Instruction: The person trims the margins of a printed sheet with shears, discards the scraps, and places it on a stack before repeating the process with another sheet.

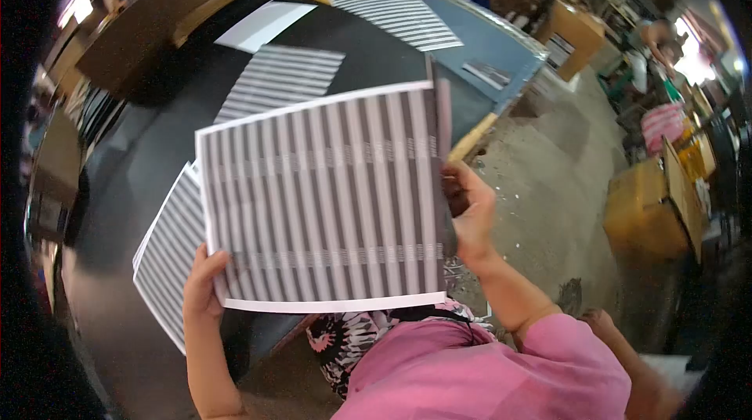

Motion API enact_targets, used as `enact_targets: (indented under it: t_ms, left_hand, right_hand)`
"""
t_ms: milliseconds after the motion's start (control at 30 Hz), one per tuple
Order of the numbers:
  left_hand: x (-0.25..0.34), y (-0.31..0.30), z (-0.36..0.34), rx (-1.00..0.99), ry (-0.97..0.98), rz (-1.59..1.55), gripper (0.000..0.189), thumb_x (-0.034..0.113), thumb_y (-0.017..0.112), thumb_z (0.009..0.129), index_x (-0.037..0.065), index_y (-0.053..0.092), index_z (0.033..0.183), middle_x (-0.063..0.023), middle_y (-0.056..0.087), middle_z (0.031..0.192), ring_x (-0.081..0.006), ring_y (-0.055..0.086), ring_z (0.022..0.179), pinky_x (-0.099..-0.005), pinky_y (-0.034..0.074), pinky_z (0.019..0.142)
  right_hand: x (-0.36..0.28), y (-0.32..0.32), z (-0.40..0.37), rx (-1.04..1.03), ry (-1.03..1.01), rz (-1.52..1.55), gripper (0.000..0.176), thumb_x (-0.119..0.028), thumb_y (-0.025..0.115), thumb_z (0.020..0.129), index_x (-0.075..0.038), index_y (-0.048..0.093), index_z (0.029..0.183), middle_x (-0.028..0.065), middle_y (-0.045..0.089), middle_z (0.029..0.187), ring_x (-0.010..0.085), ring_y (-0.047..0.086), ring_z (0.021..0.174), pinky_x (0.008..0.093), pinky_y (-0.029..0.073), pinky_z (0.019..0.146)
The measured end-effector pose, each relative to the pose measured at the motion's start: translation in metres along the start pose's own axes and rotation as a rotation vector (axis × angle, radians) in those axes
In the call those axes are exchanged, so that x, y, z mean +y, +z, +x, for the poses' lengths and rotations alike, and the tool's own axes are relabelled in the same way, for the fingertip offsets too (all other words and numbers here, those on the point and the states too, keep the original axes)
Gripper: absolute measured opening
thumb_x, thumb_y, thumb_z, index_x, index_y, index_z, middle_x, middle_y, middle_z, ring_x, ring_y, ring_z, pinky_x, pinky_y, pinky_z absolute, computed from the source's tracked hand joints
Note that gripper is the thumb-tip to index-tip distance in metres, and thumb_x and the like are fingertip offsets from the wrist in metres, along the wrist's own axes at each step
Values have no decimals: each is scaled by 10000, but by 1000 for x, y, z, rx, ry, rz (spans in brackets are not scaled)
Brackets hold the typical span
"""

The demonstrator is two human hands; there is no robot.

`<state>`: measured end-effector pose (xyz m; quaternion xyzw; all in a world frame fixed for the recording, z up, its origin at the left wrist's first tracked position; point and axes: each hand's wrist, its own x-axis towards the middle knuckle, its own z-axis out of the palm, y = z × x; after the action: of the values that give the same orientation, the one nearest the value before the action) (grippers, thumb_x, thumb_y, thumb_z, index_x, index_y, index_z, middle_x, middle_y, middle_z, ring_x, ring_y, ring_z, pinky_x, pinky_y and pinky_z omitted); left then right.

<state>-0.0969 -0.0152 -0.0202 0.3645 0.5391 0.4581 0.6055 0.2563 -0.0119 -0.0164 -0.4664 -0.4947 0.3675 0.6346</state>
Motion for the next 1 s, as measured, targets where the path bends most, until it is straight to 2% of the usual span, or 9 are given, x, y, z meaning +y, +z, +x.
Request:
enact_targets:
  t_ms: [67,300,367,467,600,767,900,933,1000]
  left_hand:
    - [-5,-11,1,9,-46,-423,475,239,674,725,-3,514,1100,-135,593,1057,-228,598,916,-393,492,821]
    - [14,28,-7,151,74,-665,427,317,579,816,35,523,1132,-133,601,1051,-237,611,912,-369,545,738]
    - [-17,-34,18,-387,145,-824,569,306,553,837,42,325,1288,-175,420,1250,-289,485,1102,-430,459,909]
    - [0,-5,9,-376,142,-1036,610,282,562,843,2,268,1299,-197,381,1285,-311,441,1153,-474,421,945]
    - [11,41,-4,-228,111,-1052,710,396,535,840,-89,255,1276,-279,392,1265,-351,473,1123,-460,426,934]
    - [-7,75,-22,-490,-6,-1004,700,437,500,853,-90,294,1265,-243,498,1174,-306,541,1048,-375,483,891]
    - [-2,102,-44,-332,-18,-774,573,441,519,842,12,437,1213,-142,579,1071,-217,585,971,-348,493,857]
    - [0,99,-42,-351,-62,-739,495,362,527,848,46,444,1219,-111,567,1106,-202,562,1016,-363,499,844]
    - [8,95,-38,-273,-107,-589,405,295,517,863,53,474,1184,-89,582,1079,-184,565,1012,-370,511,812]
  right_hand:
    - [-7,5,9,6,-85,-19,415,-74,740,629,11,545,986,4,573,819,69,504,747,192,399,678]
    - [-40,41,17,-76,-313,-11,405,20,663,625,20,540,1010,90,619,833,101,585,763,234,460,684]
    - [-43,47,21,-65,-295,24,411,-8,690,633,12,541,1016,68,613,776,93,571,687,229,456,644]
    - [-48,56,30,-40,-399,66,414,-37,714,638,1,543,1013,60,603,762,75,538,640,225,442,604]
    - [-66,67,32,-69,-197,79,406,-65,724,650,-4,543,1008,77,601,817,85,535,660,229,434,590]
    - [-58,80,28,-126,-463,125,450,-52,739,673,31,511,1051,16,562,781,30,509,649,175,404,539]
    - [-55,78,22,-104,-592,68,449,-50,745,664,27,521,1045,18,558,798,41,529,675,175,417,535]
    - [-55,77,19,-47,-526,74,336,-170,719,690,-46,574,967,99,615,790,210,641,657,278,494,573]
    - [-66,61,13,-60,-476,8,337,-185,726,686,-51,577,956,88,618,769,198,639,633,276,493,563]
